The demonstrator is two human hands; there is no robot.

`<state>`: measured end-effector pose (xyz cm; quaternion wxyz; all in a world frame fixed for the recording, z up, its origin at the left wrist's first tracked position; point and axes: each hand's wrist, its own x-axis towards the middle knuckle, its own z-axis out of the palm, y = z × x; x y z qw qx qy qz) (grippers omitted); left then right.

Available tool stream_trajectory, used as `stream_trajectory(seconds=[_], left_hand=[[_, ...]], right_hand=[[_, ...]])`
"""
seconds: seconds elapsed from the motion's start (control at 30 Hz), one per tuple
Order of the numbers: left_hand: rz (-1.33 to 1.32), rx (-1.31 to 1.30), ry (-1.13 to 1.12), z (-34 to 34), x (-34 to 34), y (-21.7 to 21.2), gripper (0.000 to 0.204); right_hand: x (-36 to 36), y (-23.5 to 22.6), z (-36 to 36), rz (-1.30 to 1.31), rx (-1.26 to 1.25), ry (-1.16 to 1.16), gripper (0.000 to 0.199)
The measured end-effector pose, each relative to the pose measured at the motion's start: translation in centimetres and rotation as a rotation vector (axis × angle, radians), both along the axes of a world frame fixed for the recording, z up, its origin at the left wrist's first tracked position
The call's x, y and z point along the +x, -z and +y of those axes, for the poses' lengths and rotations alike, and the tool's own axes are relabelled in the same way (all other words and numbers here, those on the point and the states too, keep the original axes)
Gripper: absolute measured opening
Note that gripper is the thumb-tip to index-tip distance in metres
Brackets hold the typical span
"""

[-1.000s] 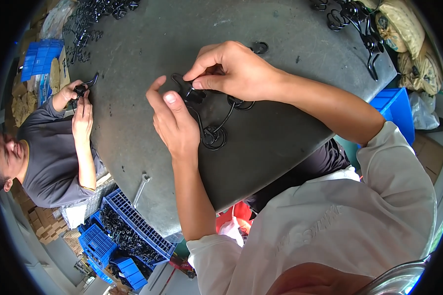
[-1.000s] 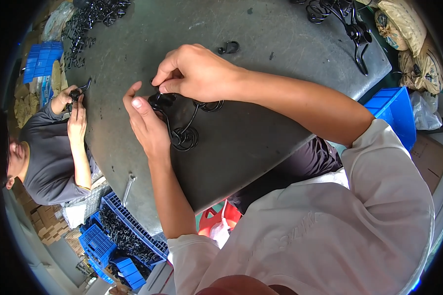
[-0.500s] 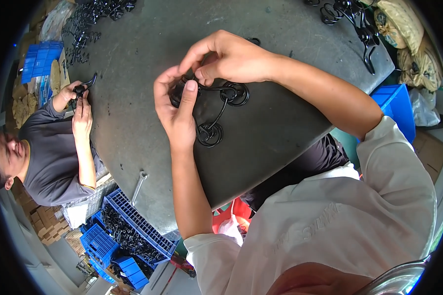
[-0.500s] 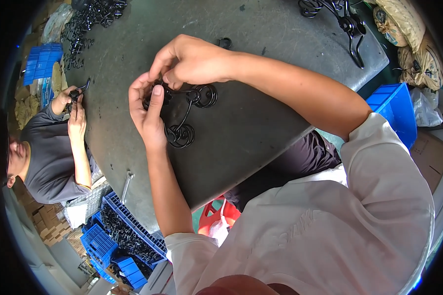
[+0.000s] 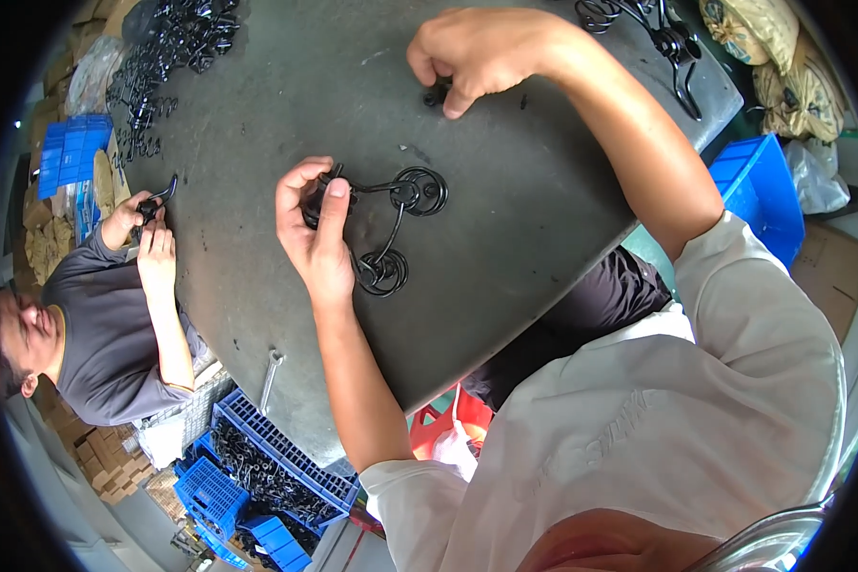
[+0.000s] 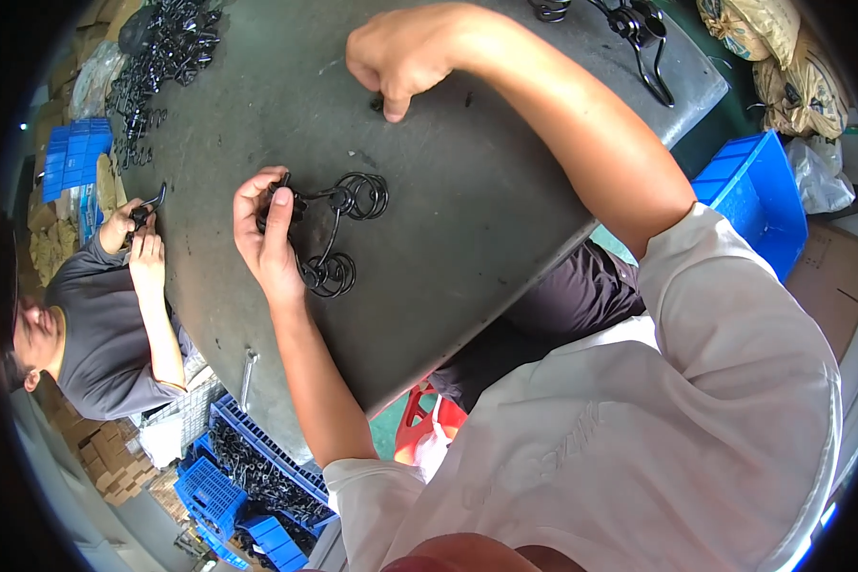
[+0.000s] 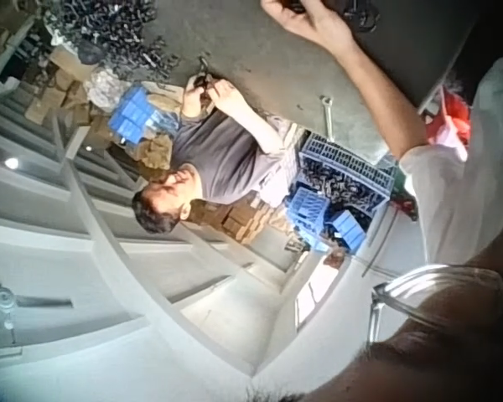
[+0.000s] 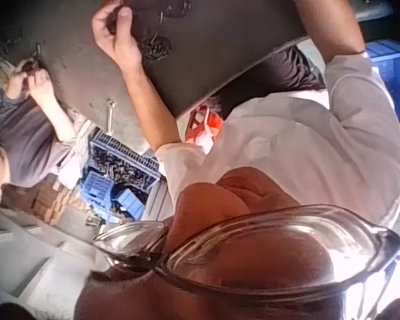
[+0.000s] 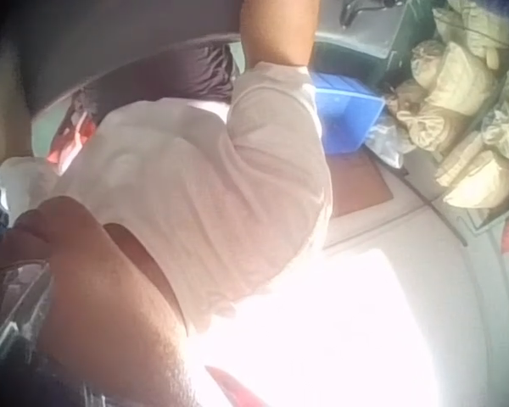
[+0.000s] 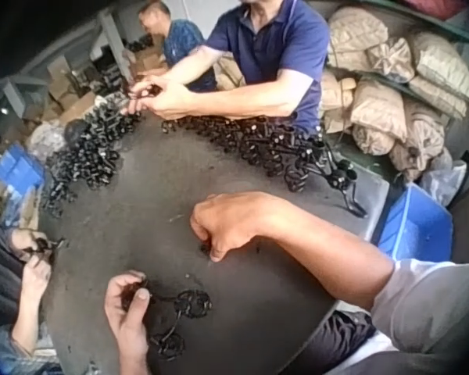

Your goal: The worker is assembling small mechanical components using a wrench at a factory workbench.

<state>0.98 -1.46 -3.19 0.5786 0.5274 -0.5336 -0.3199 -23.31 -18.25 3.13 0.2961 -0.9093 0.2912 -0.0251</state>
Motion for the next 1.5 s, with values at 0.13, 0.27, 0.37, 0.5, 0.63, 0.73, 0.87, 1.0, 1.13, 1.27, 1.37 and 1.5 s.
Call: stream_trajectory(seconds=[0.13, 0.27, 0.37, 0.5, 0.63, 0.73, 0.87, 1.0, 1.13, 1.27, 1.37, 1.5], left_hand=[[0.007, -0.064, 0.026, -0.2, 0.9, 0.4, 0.015], [-0.055, -0.048, 0.002, -0.2, 0.8, 0.5, 0.021], [-0.055, -0.05, 0.002, -0.2, 0.8, 0.5, 0.021], [-0.005, -0.04, 0.019, 0.0, 0.8, 0.3, 0.018], [0.014, -0.038, 0.027, 0.0, 0.8, 0.5, 0.018], [0.026, -0.028, 0.025, 0.1, 0.9, 0.4, 0.018], [0.05, -0.048, 0.041, -0.1, 0.8, 0.5, 0.017], [-0.016, -0.03, -0.002, 0.0, 0.7, 0.3, 0.02], [-0.001, -0.027, 0.01, -0.1, 0.8, 0.3, 0.021], [0.039, -0.04, 0.038, -0.2, 1.1, 0.5, 0.016], [0.029, -0.045, 0.039, -0.1, 1.0, 0.5, 0.016], [0.043, -0.025, 0.031, -0.1, 1.3, 0.8, 0.019]], right_hand=[[1.1, 2.3, 0.8, -0.088, -0.124, 0.097, 0.022], [1.3, 1.9, 0.8, -0.012, -0.131, 0.071, 0.023], [1.5, 1.3, 1.1, -0.016, -0.1, 0.064, 0.028], [1.9, 1.5, 1.6, -0.288, -0.048, 0.027, 0.033], [2.1, 1.4, 1.5, -0.308, 0.005, 0.02, 0.033], [2.1, 1.0, 1.4, -0.316, 0.003, 0.057, 0.033], [3.2, 2.0, 2.3, -0.396, 0.05, -0.012, 0.028], [4.3, 2.6, 3.1, -0.405, 0.119, -0.004, 0.016], [5.0, 3.9, 2.7, -0.403, 0.103, 0.01, 0.01], [5.9, 4.5, 2.8, -0.489, 0.503, 0.02, 0.012], [6.2, 4.7, 3.0, -0.573, 0.591, -0.026, 0.013], [6.2, 3.7, 4.3, -0.627, 0.834, -0.002, 0.012]])
